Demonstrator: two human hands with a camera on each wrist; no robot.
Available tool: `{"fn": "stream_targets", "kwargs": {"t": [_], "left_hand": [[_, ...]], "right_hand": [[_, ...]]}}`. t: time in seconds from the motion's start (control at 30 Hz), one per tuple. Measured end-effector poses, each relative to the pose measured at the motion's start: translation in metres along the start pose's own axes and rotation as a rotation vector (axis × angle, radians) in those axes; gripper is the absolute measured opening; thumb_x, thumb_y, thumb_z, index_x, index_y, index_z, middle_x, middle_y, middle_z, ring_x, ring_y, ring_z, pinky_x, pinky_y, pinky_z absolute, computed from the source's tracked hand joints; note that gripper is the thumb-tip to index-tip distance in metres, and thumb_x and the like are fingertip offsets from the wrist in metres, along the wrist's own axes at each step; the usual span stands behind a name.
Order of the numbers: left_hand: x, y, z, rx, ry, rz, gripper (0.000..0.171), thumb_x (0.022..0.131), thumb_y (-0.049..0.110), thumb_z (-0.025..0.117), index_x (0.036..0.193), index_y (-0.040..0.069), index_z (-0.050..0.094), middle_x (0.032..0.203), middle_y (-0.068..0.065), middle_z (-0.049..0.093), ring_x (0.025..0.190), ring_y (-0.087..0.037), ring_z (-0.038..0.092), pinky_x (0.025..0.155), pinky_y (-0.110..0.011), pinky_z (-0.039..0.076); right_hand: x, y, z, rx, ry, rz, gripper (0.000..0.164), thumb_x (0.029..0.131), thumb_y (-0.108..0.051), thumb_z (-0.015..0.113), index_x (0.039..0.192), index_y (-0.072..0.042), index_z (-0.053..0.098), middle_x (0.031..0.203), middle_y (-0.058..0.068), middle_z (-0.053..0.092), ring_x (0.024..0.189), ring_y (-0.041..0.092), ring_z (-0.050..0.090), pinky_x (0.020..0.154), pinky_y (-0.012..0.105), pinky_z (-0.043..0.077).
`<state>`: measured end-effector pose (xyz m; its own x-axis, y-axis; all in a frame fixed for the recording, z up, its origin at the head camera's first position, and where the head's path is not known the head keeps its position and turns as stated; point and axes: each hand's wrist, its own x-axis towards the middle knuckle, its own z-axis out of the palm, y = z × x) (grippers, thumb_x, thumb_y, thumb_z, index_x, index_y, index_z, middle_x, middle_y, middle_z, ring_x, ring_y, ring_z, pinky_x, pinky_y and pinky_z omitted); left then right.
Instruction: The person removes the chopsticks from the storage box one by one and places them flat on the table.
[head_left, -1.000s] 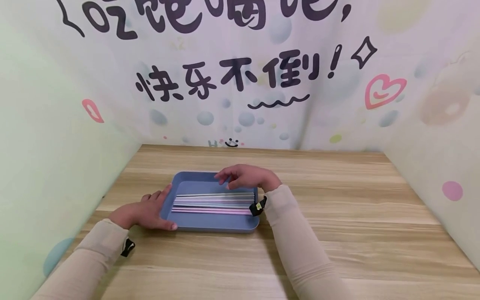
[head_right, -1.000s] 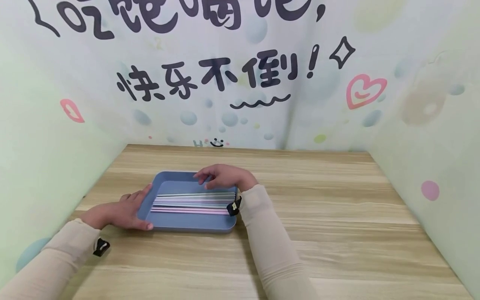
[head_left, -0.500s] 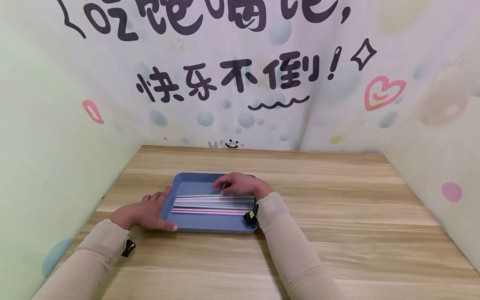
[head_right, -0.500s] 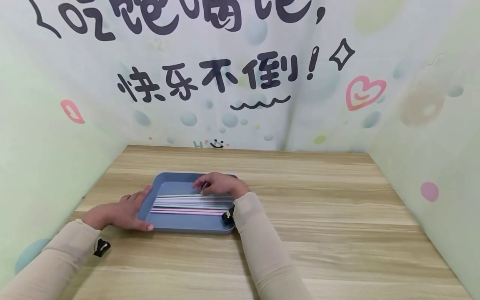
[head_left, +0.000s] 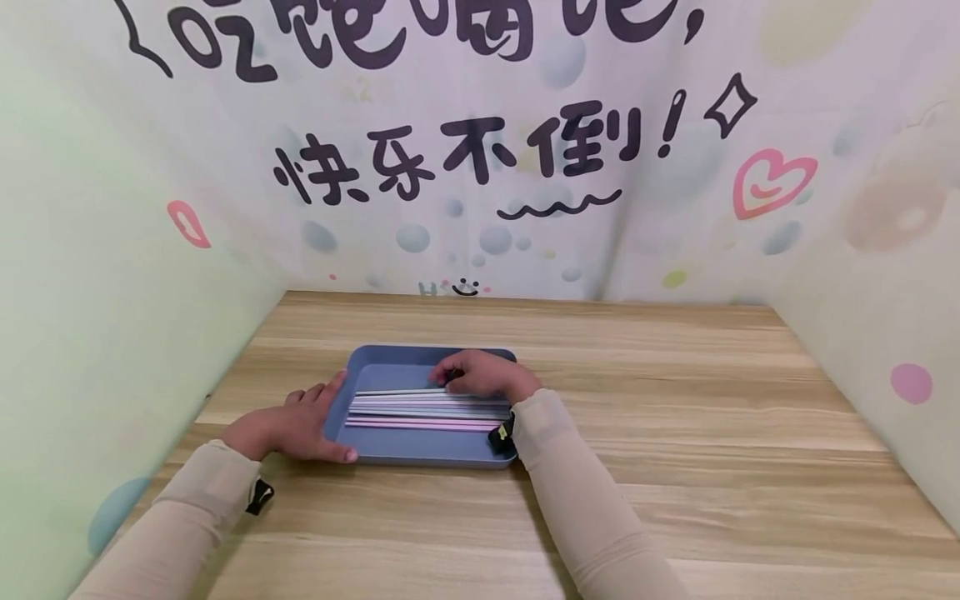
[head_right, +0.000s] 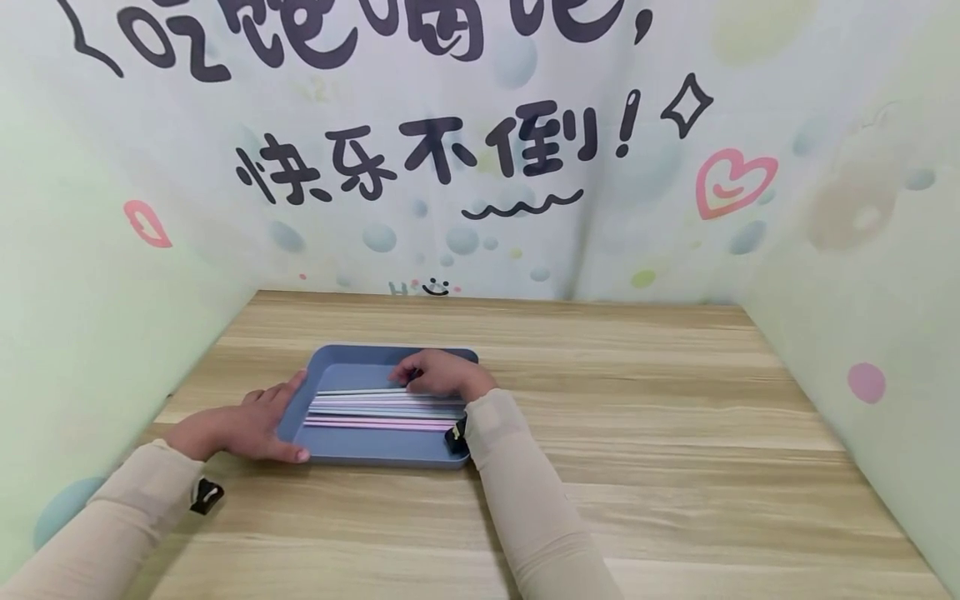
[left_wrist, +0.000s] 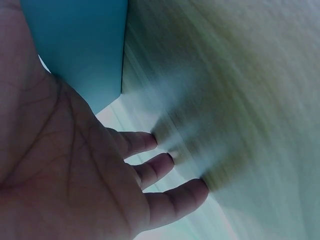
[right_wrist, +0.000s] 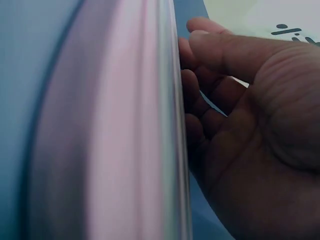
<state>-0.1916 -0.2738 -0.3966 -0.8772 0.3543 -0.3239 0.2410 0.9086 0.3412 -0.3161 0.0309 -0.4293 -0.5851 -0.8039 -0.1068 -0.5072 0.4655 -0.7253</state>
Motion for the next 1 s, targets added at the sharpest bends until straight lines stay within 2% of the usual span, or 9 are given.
{"fn": "stream_targets", "kwargs": {"t": [0.2,0.27,0.57,1.0], "left_hand": [[0.006,-0.012,0.007,-0.009,0.030,0.009,0.133,0.072,0.075,0.070,0.155,-0.002,-0.001,0.146,-0.041,0.026,0.125,-0.065,0.027,0.098,-0.071,0.029],[0.007,-0.013,0.009,-0.012,0.026,-0.008,0.135,0.071,0.077,0.069,0.156,-0.001,-0.001,0.148,-0.039,0.025,0.128,-0.062,0.026,0.100,-0.070,0.028],[0.001,0.002,0.000,-0.013,-0.008,-0.021,0.131,0.074,0.067,0.074,0.154,-0.004,-0.001,0.146,-0.041,0.025,0.126,-0.064,0.027,0.098,-0.070,0.029],[-0.001,0.003,0.000,0.001,-0.001,-0.013,0.128,0.077,0.063,0.075,0.153,-0.006,0.000,0.145,-0.041,0.026,0.124,-0.064,0.028,0.098,-0.070,0.030]], "right_hand": [[0.001,-0.002,0.001,-0.022,0.012,0.020,0.028,0.097,0.000,0.058,0.120,-0.011,0.070,0.106,-0.002,0.064,0.092,0.012,0.053,0.081,0.025,0.044],[0.000,-0.004,0.001,-0.036,0.022,0.036,0.028,0.097,0.000,0.058,0.118,-0.012,0.071,0.105,-0.002,0.064,0.091,0.012,0.053,0.080,0.025,0.044],[-0.002,-0.006,0.004,-0.121,0.082,0.063,0.023,0.098,-0.005,0.061,0.115,-0.016,0.073,0.106,-0.006,0.066,0.091,0.012,0.055,0.083,0.027,0.045],[0.000,-0.009,0.004,-0.148,0.081,0.073,0.023,0.095,-0.005,0.065,0.113,-0.014,0.074,0.107,-0.003,0.065,0.091,0.013,0.055,0.084,0.027,0.045]]}}
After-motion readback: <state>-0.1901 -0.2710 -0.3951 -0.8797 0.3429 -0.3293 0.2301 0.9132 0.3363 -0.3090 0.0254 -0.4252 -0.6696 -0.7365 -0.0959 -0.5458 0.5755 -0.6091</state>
